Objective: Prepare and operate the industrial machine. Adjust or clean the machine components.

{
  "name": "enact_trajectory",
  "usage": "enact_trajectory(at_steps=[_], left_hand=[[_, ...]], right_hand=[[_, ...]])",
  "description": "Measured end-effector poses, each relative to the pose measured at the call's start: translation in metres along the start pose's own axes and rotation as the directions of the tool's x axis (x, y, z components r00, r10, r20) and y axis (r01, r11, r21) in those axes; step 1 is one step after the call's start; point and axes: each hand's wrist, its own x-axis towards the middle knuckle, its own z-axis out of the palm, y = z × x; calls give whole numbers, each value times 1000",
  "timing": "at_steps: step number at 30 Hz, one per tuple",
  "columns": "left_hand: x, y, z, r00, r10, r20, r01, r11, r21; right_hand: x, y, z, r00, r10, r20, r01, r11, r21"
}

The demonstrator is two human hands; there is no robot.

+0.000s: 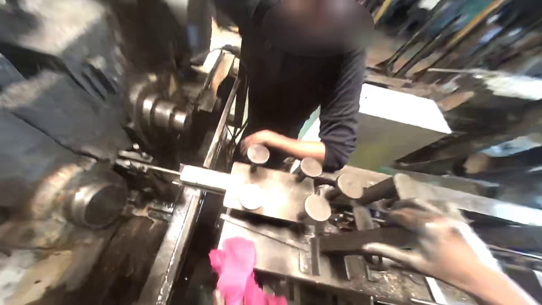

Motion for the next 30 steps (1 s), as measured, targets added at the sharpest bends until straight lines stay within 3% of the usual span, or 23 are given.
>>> enact_trajectory(at_steps=[1,3,4,5,6,8,11,14,15,18,20,22,25,28,30], left_hand=[[18,28,10,999,27,-40,-28,999,-20],[54,57,49,981,14,192,-38,992,120],[68,63,68,914,-46,403,-64,965,256],[76,72,79,803,-143,578,-91,930,356],[83,84,82,695,-234,680,-94,908,409],[92,97,84,621,-272,735,-58,919,389],[104,107,88,657,-322,682,-9,901,434],[102,152,56,620,-415,665,-50,826,562],[103,172,45,640,-423,642,-33,819,572],[97,211,25,796,-357,490,56,848,527],[97,206,30,872,-296,390,82,874,479],[97,191,38,852,-283,441,66,893,444],[111,149,66,831,-207,517,-62,888,456],[120,150,57,795,-195,574,-111,884,454],[105,149,44,790,-202,579,-78,903,422]], right_hand=[[-1,4,4,999,-17,-46,17,1000,-4],[-2,5,5,998,-19,-57,20,1000,0],[-3,3,4,999,-12,-44,12,1000,11],[-3,0,0,1000,4,-18,-4,1000,28],[-2,-4,-5,1000,20,15,-20,998,53],[3,-10,-19,980,80,184,-103,988,117],[12,-8,-19,920,152,361,-211,969,131],[7,-6,-8,940,126,316,-174,977,127],[13,-11,-19,917,125,379,-188,973,134],[24,-35,-56,872,151,465,-278,936,217],[23,-39,-55,879,159,449,-291,926,240],[17,-25,-37,876,133,463,-233,958,166],[11,-13,-17,877,147,458,-218,970,106],[7,-10,-7,909,145,390,-199,974,103],[10,-16,-20,871,140,470,-208,974,94]])
